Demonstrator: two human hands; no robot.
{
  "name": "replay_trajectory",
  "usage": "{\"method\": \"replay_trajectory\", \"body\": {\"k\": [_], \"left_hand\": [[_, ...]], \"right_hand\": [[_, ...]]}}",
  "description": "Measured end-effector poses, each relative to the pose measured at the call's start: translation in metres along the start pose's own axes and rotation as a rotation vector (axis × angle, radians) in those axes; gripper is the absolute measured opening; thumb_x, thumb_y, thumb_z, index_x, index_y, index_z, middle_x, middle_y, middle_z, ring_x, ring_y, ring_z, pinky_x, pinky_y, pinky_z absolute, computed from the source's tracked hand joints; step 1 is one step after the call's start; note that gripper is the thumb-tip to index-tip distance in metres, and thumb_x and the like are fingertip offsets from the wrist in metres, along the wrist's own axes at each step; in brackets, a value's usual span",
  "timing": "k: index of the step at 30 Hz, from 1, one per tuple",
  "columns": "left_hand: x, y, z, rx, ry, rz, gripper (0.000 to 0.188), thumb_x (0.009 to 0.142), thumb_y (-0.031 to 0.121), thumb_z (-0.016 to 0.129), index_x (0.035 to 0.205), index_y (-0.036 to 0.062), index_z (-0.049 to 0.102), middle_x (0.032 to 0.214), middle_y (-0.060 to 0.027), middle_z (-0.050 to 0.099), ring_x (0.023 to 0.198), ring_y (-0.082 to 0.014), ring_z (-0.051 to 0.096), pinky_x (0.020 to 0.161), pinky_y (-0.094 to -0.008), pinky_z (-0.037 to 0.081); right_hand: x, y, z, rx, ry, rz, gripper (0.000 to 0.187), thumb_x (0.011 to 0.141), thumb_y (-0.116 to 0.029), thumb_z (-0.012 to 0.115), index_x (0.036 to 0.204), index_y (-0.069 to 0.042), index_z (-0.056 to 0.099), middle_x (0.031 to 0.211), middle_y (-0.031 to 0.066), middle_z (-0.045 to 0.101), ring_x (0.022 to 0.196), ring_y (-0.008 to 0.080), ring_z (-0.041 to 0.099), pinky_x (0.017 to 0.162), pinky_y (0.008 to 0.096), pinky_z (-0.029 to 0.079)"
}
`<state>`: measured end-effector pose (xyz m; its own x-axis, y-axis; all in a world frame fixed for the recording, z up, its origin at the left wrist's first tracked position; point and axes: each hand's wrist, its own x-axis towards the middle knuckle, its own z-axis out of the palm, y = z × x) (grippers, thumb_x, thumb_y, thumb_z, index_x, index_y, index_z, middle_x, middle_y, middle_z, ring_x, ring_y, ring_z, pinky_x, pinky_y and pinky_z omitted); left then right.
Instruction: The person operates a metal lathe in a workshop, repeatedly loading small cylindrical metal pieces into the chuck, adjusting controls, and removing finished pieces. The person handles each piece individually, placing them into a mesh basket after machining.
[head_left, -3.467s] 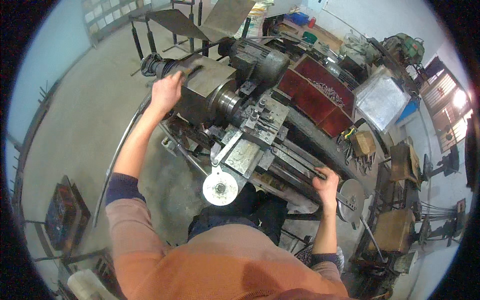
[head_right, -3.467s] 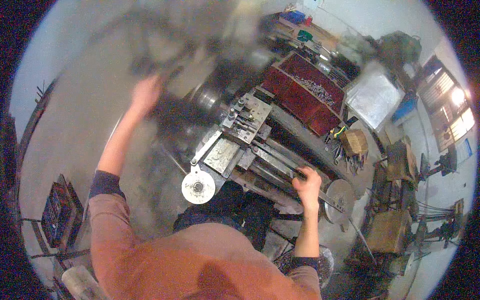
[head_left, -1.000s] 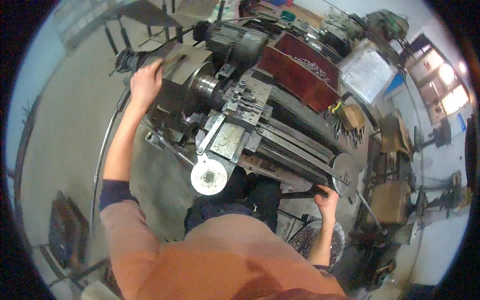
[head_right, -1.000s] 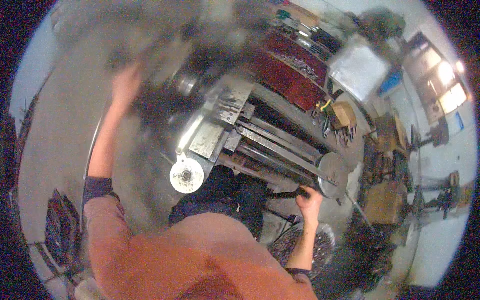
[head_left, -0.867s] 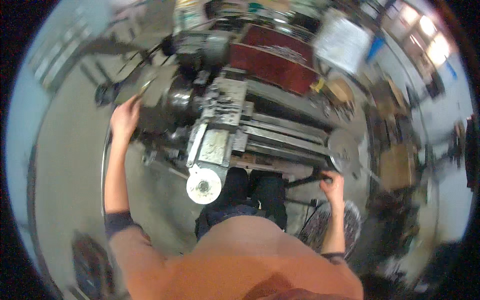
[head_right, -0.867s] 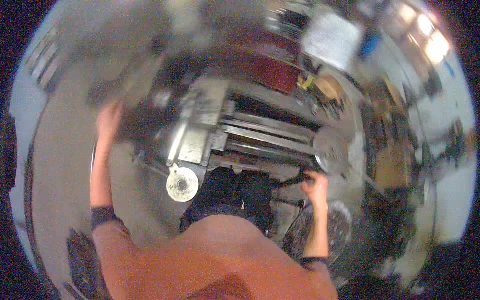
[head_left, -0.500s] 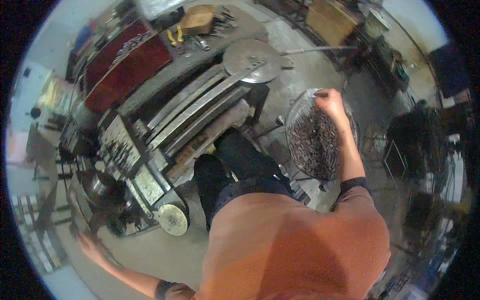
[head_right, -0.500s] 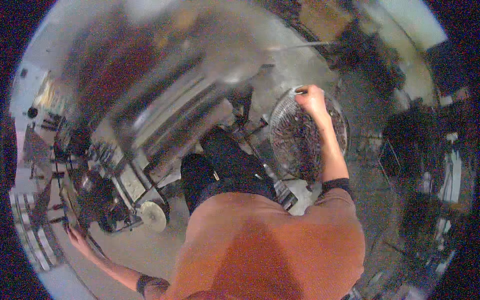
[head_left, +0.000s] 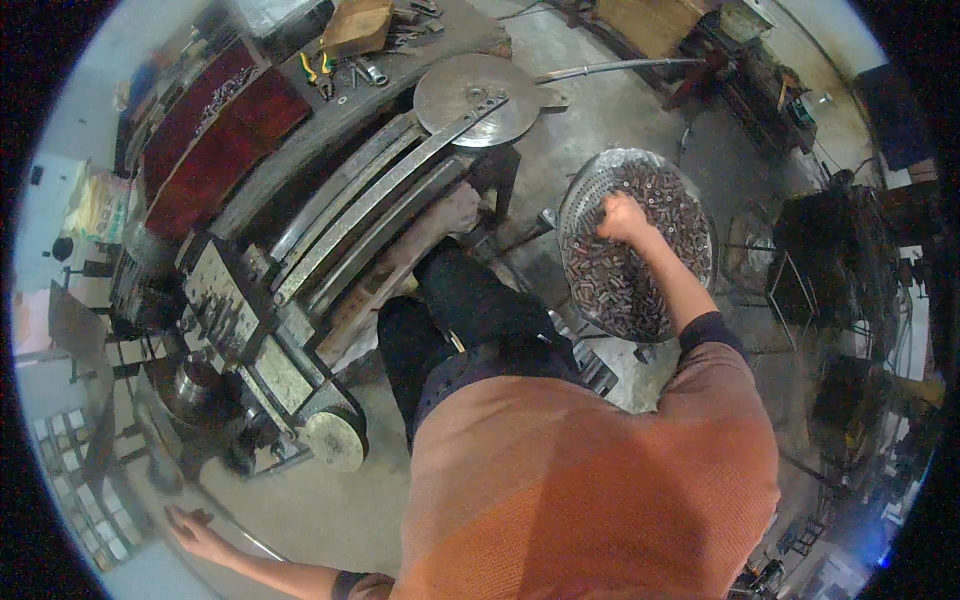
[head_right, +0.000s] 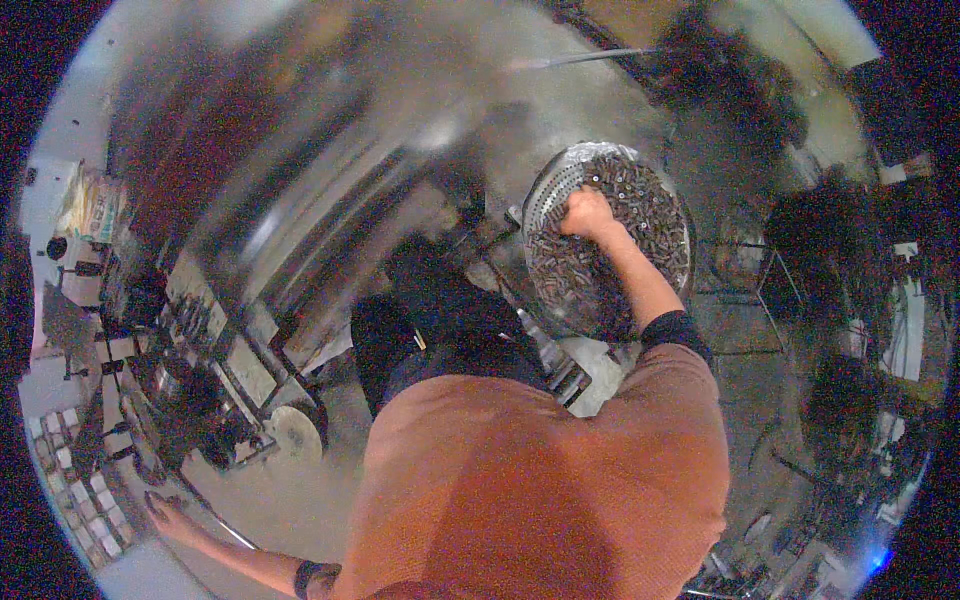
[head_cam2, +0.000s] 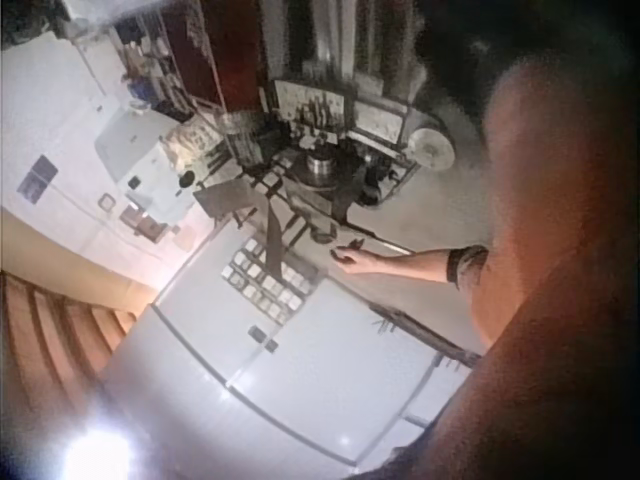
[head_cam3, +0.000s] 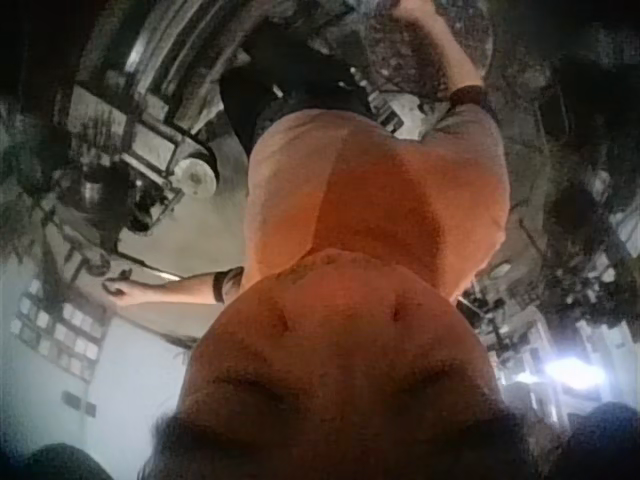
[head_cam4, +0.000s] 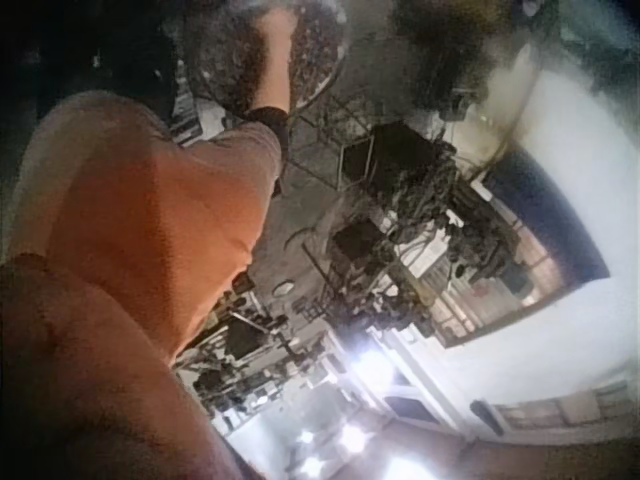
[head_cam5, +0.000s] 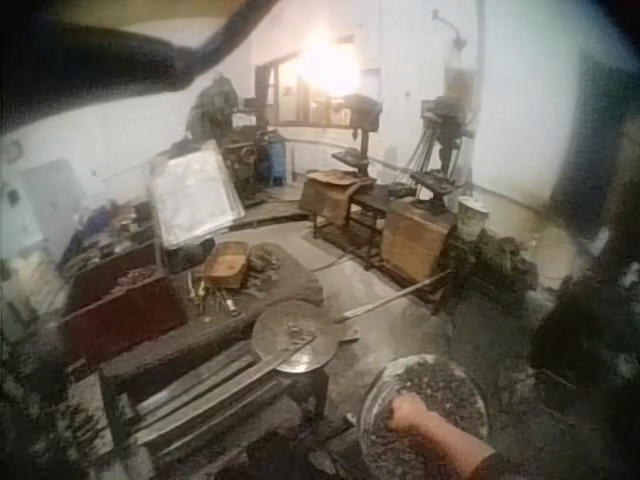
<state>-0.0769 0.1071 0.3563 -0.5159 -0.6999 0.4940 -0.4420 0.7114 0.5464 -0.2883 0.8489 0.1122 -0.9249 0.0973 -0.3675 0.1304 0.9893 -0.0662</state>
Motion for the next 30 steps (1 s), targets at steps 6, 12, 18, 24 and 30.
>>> {"method": "replay_trajectory", "body": {"k": [6,12,18,24,30], "left_hand": [[-0.019,-0.01,-0.011,-0.101,-0.022,-0.048,0.046,0.088,0.035,0.051,0.115,-0.0022,0.053,0.068,-0.0087,0.054,0.059,-0.0137,0.05,0.054,-0.0264,0.042],[-0.039,-0.022,-0.015,-0.102,-0.093,0.029,0.043,0.088,0.033,0.051,0.115,-0.0002,0.054,0.07,-0.0092,0.057,0.061,-0.0141,0.051,0.056,-0.0266,0.042],[-0.094,0.069,0.027,-0.3,-0.29,0.023,0.029,0.088,0.016,0.05,0.112,0.0003,0.056,0.069,-0.0038,0.058,0.063,-0.0102,0.053,0.057,-0.025,0.044],[-0.122,0.181,0.111,-0.516,-0.629,0.511,0.029,0.078,0.008,0.052,0.106,0.0026,0.058,0.077,-0.0173,0.062,0.071,-0.0264,0.063,0.062,-0.0342,0.049],[-0.136,0.214,0.125,-0.502,-0.682,0.548,0.022,0.08,0.027,0.057,0.077,0.0045,0.06,0.066,-0.0164,0.059,0.064,-0.0341,0.059,0.056,-0.0422,0.046]], "right_hand": [[0.014,0.013,0.024,-0.085,0.099,-0.077,0.04,0.055,-0.025,0.064,0.087,-0.001,0.062,0.104,0.0191,0.057,0.104,0.0341,0.049,0.091,0.0407,0.04],[0.012,0.0,-0.004,0.147,0.186,-0.137,0.035,0.055,-0.014,0.06,0.087,-0.001,0.064,0.103,0.0171,0.055,0.098,0.0336,0.052,0.084,0.0373,0.044],[-0.042,-0.11,-0.067,0.797,0.335,-0.884,0.038,0.062,-0.011,0.058,0.097,0.002,0.063,0.108,0.0167,0.053,0.098,0.0273,0.056,0.084,0.0326,0.043],[-0.087,-0.262,-0.116,1.002,0.144,-1.385,0.047,0.054,-0.01,0.05,0.097,0.003,0.063,0.108,0.0181,0.051,0.098,0.03,0.055,0.087,0.0341,0.043],[-0.105,-0.308,-0.137,0.699,0.139,-1.596,0.05,0.05,-0.004,0.057,0.1,0.0,0.059,0.11,0.0216,0.049,0.098,0.0365,0.054,0.083,0.0356,0.045]]}}
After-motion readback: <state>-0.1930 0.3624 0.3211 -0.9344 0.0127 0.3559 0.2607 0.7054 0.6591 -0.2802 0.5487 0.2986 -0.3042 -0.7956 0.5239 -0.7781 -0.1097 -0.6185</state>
